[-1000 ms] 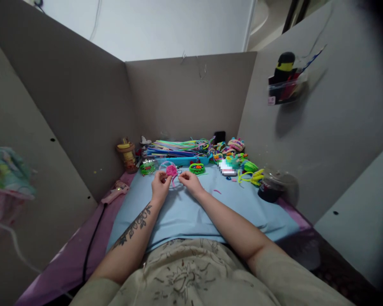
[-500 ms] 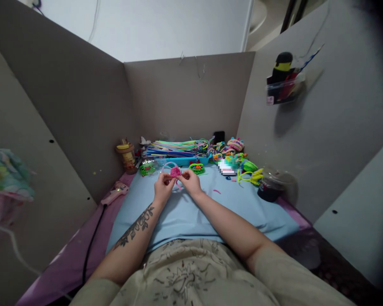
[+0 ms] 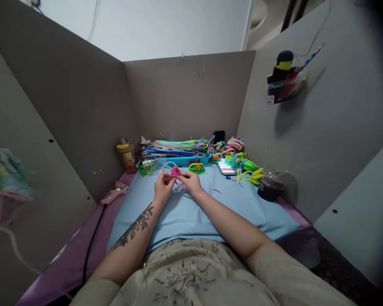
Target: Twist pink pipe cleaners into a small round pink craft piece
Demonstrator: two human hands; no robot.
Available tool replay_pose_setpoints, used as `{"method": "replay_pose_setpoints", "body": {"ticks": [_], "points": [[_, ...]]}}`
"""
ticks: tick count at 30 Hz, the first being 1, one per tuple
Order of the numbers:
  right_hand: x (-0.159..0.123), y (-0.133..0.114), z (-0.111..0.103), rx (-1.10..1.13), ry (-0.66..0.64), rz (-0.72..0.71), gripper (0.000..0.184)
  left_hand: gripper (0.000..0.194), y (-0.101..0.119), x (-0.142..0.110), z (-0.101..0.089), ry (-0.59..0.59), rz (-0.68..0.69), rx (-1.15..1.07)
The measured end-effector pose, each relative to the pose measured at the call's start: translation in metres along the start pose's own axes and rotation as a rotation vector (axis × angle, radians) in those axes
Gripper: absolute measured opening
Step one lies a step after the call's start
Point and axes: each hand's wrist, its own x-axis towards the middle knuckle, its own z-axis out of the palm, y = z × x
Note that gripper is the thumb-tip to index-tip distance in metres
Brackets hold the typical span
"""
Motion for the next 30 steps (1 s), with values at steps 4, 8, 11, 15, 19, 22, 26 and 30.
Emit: {"method": "replay_pose_setpoints", "body": {"ticks": [4,8,11,15,19,22,26,30], "points": [[0.003,0.001,-0.003,0.158,-0.046,0.122,0.026,0.026,0.0,0.001,-0.001,-0.008,-0.014,-0.008],[0.004,-0.003,-0.007,0.19,-0.052,0.232,0.032,0.027,0.0,0.002,-0.002,-0.023,-0.031,-0.004],[0.004,-0.005,-0.01,0.217,-0.074,0.288,0.033,0.027,0.0,0.002,-0.001,-0.036,-0.043,-0.011],[0.005,-0.004,-0.013,0.202,-0.107,0.284,0.033,0.027,0.0,0.003,0.0,-0.057,-0.06,-0.036],[0.008,0.0,-0.014,0.147,-0.147,0.214,0.031,0.029,-0.001,0.003,0.001,-0.084,-0.083,-0.056],[0.008,0.002,-0.014,0.116,-0.164,0.187,0.03,0.03,-0.001,0.002,0.001,-0.096,-0.093,-0.046],[0.005,-0.001,-0.01,0.094,-0.19,0.145,0.032,0.03,-0.001,0.002,0.0,-0.07,-0.069,0.008],[0.0,-0.006,-0.005,0.053,-0.167,0.059,0.034,0.026,-0.002,0.003,-0.001,0.005,-0.058,-0.013]]}}
